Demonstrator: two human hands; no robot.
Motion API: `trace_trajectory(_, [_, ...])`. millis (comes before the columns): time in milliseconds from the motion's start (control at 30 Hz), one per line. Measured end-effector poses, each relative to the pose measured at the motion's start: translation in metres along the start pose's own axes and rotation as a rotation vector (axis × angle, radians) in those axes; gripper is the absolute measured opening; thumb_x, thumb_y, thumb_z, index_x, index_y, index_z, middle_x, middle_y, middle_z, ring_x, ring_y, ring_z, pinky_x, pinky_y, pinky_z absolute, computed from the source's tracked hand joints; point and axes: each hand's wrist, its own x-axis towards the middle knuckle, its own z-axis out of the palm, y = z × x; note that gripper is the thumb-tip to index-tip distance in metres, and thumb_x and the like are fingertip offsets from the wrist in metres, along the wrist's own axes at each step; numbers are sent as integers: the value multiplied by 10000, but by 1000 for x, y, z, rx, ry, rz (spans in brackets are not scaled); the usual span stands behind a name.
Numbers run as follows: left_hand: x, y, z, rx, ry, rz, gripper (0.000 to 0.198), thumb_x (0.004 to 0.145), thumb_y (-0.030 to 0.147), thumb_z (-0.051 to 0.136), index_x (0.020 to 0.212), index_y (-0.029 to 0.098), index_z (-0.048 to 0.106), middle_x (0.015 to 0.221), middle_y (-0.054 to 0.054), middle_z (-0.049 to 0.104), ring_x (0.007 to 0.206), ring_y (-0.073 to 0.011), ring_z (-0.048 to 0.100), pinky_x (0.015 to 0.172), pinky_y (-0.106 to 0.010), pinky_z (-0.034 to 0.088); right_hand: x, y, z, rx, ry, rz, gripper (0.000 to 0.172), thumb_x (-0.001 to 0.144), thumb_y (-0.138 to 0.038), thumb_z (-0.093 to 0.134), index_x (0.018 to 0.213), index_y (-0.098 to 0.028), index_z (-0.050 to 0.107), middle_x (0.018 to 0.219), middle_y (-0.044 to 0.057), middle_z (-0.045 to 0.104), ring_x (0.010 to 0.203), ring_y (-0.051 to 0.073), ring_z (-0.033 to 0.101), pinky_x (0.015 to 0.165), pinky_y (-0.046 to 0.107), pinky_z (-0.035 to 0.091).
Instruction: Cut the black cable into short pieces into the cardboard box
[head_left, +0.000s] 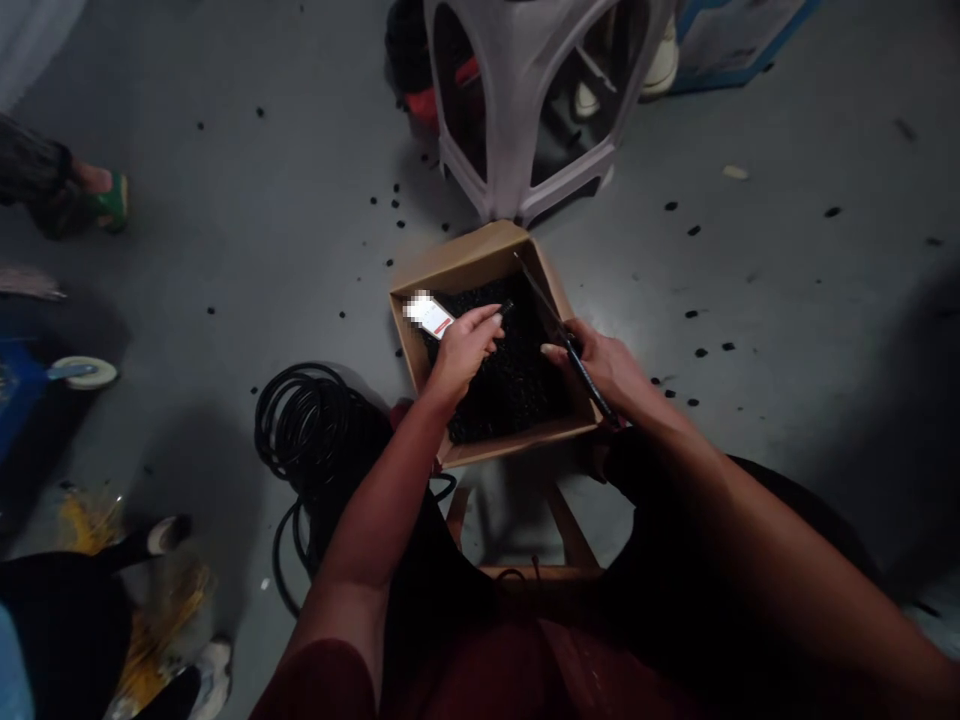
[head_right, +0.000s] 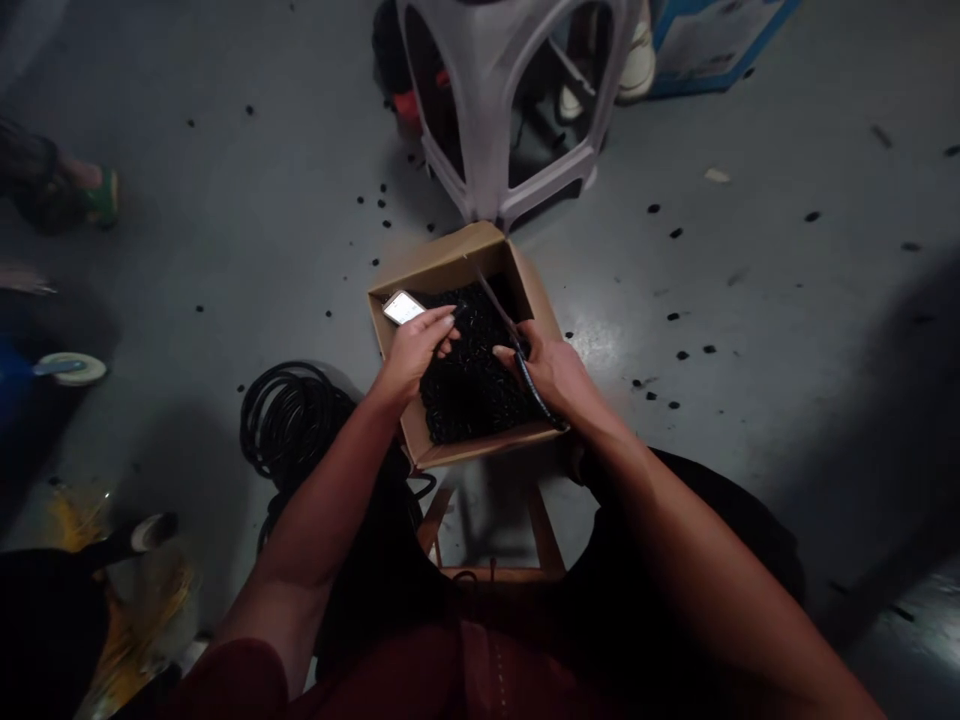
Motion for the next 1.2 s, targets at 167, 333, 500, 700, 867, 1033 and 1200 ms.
trace_trajectory(167, [0,16,-13,-1,0,84,336,753,142,612,1086,170,579,1003,-33,633,692,-60,545,642,-195,418,-4,-7,-4,161,10,10,539,838,-629,455,1171,-218,554,906,90,677,766,253,608,620,325,411])
trace_trajectory(333, [-1,21,-18,7,11,133,175,756,142,611,924,157,563,931,-24,627,742,-74,558,703,-211,440,-7,-11,-1,222,-64,-46,500,843,-563,504,1201,-215,539,1013,100,681,863,268,626,695,356,447])
trace_trajectory(500, [-1,23,-18,2,42,142,147,761,138,607,901,159,565,876,-6,604,710,-67,540,675,-206,434,-9,-14,1,212,-118,-89,477,851,-533,521,1208,-217,516,1104,104,664,951,276,624,747,362,456])
trace_trajectory(700, [-2,22,-11,46,61,119,162,771,145,595,922,179,546,865,1,601,682,-71,540,659,-218,438,-10,-16,6,181,-159,-86,471,848,-554,503,1162,-202,518,1009,98,668,892,273,628,703,351,439])
trace_trajectory(867, [-3,21,-7,9,33,101,187,763,150,615,935,171,545,825,13,594,634,-59,516,636,-204,429,-11,-20,4,156,-176,-62,449,844,-549,501,1129,-202,527,936,83,666,861,270,628,668,325,417])
trace_trajectory(1033, [-3,19,-5,-24,-18,92,198,756,152,624,947,163,575,862,5,612,659,-60,532,667,-212,435,-10,-20,3,143,-169,-80,451,842,-554,493,1119,-200,533,904,80,660,824,261,622,649,311,398])
trace_trajectory(1200, [-3,16,-4,-28,-39,95,213,748,169,636,958,170,605,948,-14,636,737,-81,578,693,-229,458,-10,-19,3,141,-155,-99,445,837,-537,499,1128,-202,538,936,85,662,818,256,619,652,312,392])
